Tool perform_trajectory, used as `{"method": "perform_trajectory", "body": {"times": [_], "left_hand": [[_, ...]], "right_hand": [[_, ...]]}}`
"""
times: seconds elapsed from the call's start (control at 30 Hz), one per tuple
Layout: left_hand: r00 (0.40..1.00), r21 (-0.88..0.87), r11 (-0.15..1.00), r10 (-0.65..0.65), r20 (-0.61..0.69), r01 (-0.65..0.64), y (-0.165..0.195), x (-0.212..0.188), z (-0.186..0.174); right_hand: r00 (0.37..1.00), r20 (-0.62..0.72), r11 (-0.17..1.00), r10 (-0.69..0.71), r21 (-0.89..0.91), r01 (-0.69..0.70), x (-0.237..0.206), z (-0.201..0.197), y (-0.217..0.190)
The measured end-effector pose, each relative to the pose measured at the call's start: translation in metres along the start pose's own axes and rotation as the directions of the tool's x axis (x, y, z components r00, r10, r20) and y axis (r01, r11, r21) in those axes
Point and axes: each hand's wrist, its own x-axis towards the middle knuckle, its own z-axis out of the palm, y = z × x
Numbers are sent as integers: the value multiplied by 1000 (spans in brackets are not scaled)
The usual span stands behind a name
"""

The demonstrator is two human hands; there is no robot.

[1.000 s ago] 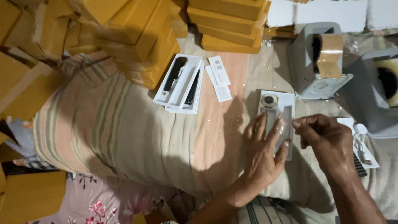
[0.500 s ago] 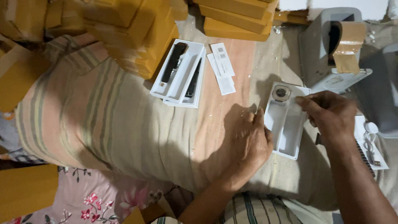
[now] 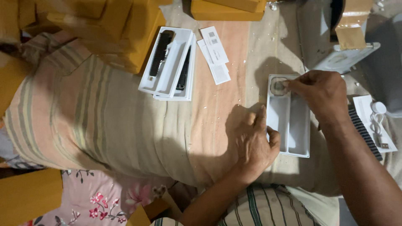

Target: The person places a smartwatch and its accessories into a white tray, then into a brown cardboard box. They close the box and seal it with packing tape using a tape dispenser. The sealed box is placed on a stack of similar boxes. The person then picks up another white tray containing a smartwatch and begins to place the watch into the tray.

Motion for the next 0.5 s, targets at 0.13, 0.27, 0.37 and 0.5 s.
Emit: {"method": "perform_trajectory", "body": {"times": [0.13, 0.27, 0.37, 0.5], "left_hand": [[1000, -56, 998, -13, 20, 14, -1, -1, 4], [997, -32, 998, 53, -61, -55, -2, -1, 5], [1000, -41, 999, 5, 14, -4, -3, -1, 6], [997, -16, 998, 60, -54, -61, -1, 1, 5]], "right_hand": [[1000, -17, 996, 7, -90, -8, 6, 1, 1], [1000, -25, 994, 8, -110, -11, 9, 5, 1], [999, -38, 985, 0, -173, -7, 11, 8, 2], [999, -34, 975, 2, -222, -10, 13, 12, 3]]}}
